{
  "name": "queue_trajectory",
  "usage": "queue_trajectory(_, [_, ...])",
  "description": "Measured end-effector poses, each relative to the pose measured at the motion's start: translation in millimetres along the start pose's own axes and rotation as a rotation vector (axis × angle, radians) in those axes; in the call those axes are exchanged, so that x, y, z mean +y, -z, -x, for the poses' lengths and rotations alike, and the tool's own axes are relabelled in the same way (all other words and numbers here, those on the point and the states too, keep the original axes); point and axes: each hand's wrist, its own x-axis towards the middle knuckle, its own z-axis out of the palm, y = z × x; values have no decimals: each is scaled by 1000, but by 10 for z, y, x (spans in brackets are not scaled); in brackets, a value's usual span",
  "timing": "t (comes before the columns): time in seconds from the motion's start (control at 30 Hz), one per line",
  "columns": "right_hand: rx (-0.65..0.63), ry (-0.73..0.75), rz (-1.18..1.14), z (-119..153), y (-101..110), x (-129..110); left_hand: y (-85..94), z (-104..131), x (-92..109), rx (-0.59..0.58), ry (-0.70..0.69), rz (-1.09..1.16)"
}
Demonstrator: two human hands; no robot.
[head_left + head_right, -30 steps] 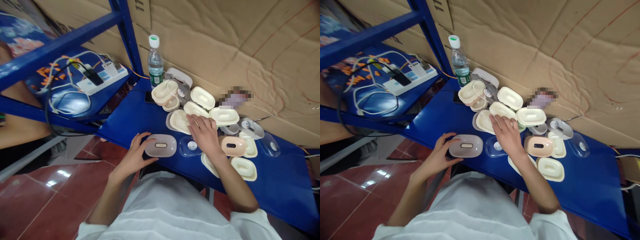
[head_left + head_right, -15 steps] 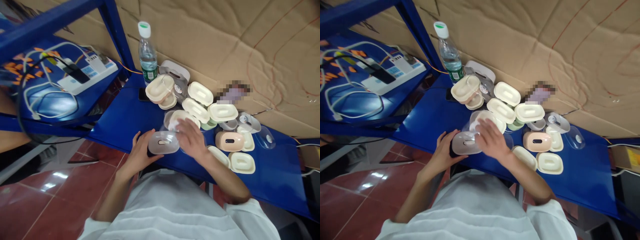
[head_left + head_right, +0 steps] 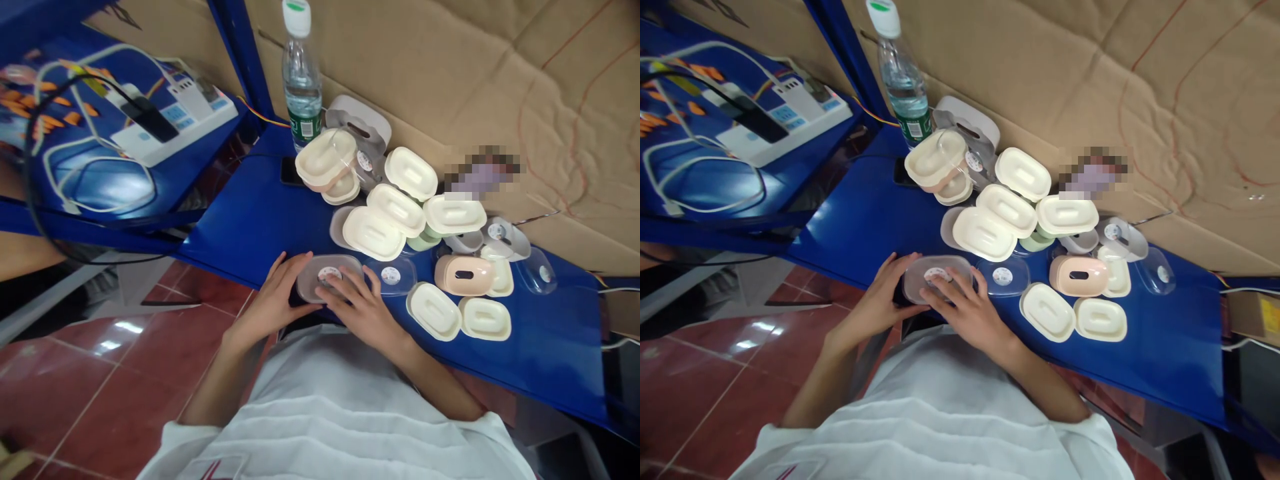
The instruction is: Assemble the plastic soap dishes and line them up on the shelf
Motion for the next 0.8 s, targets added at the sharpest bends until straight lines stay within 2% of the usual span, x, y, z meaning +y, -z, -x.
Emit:
queue_trajectory(0.23, [-47, 92, -25, 20, -46, 122, 82, 26, -33, -43, 12, 3])
queue_trajectory(0.43, [-59, 45, -12, 98, -82, 63, -15, 117, -72, -13, -73, -64])
queue_trajectory(0.53, [4, 31, -17, 168, -123, 50, -61, 186, -42, 2, -77, -55])
queue_trajectory(0.63, [109, 51, -29, 242, -117, 28, -31, 240, 47, -4, -14, 24])
queue_trajectory(0.73, [204, 49, -51, 314, -46, 10, 25, 245, 176, -24, 43, 112])
queue_trajectory(0.8, [225, 30, -74, 362, 46, 23, 33, 210, 268, -49, 81, 166])
